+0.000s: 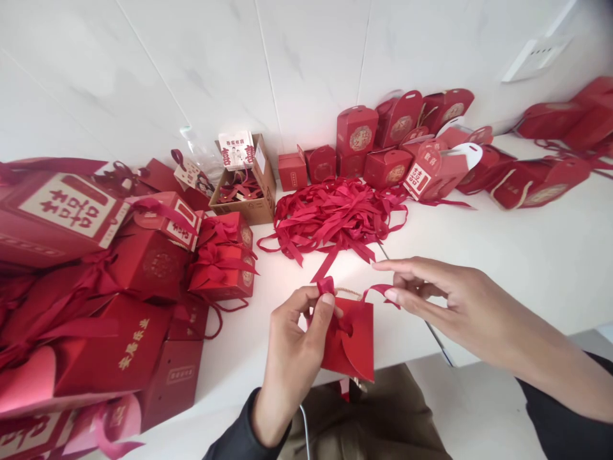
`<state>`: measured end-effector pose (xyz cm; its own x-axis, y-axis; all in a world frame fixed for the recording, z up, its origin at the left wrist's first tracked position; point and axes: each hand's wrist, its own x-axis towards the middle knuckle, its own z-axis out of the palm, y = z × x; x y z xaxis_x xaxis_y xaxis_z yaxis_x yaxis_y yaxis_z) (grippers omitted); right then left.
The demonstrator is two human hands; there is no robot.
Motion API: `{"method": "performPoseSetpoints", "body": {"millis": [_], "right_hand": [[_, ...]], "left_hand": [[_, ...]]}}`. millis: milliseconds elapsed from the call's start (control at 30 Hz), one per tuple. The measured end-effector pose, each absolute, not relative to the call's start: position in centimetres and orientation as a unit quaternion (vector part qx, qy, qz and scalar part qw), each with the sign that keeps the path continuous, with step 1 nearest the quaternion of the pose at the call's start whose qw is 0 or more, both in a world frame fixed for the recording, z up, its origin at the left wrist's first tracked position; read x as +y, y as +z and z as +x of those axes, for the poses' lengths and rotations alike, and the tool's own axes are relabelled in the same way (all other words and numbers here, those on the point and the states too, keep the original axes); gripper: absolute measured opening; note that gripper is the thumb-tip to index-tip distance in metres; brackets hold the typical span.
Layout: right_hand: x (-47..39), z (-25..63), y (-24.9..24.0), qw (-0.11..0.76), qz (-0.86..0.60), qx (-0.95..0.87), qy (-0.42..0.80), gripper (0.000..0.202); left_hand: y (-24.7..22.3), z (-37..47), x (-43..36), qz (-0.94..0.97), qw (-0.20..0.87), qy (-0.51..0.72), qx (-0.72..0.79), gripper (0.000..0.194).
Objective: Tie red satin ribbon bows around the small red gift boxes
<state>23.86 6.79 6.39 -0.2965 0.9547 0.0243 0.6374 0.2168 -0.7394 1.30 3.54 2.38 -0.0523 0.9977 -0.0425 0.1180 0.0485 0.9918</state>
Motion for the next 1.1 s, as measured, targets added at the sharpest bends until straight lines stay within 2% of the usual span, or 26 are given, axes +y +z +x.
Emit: {"method": "performPoseSetpoints", "body": {"millis": [233,400,667,800,900,967,1100], "right_hand": [[6.1,24.1,6.8,0.253,-0.478,-0.783,0.309,0.014],[5.4,22.5,7.7,0.282,-0.423,-0.782,0.361,0.012],[6.2,20.1,8.3,0.299,-0.404,-0.778,0.376,0.005],[6.5,20.0,8.2,0.286,-0.384,-0.793,0.377,0.014],[6.2,20.2,8.0,0.277,-0.363,-0.803,0.384,0.025],[6.0,20.3,7.7,0.286,-0.384,-0.795,0.372,0.025],[5.6,20.2,6.9,0.261,-0.464,-0.772,0.348,0.032]], "left_hand": [[3.8,1.6,3.1,0.511,0.484,0.454,0.547,0.029],[4.5,1.9,3.1,0.546,0.49,0.415,0.538,0.025],[5.2,1.2,2.8,0.572,0.571,0.381,0.448,0.021],[5.4,0.9,2.9,0.585,0.578,0.366,0.436,0.018],[4.9,0.9,3.1,0.564,0.571,0.371,0.466,0.03],[4.6,0.9,3.2,0.554,0.569,0.371,0.482,0.041],[4.3,0.7,3.3,0.541,0.574,0.369,0.491,0.045]]}}
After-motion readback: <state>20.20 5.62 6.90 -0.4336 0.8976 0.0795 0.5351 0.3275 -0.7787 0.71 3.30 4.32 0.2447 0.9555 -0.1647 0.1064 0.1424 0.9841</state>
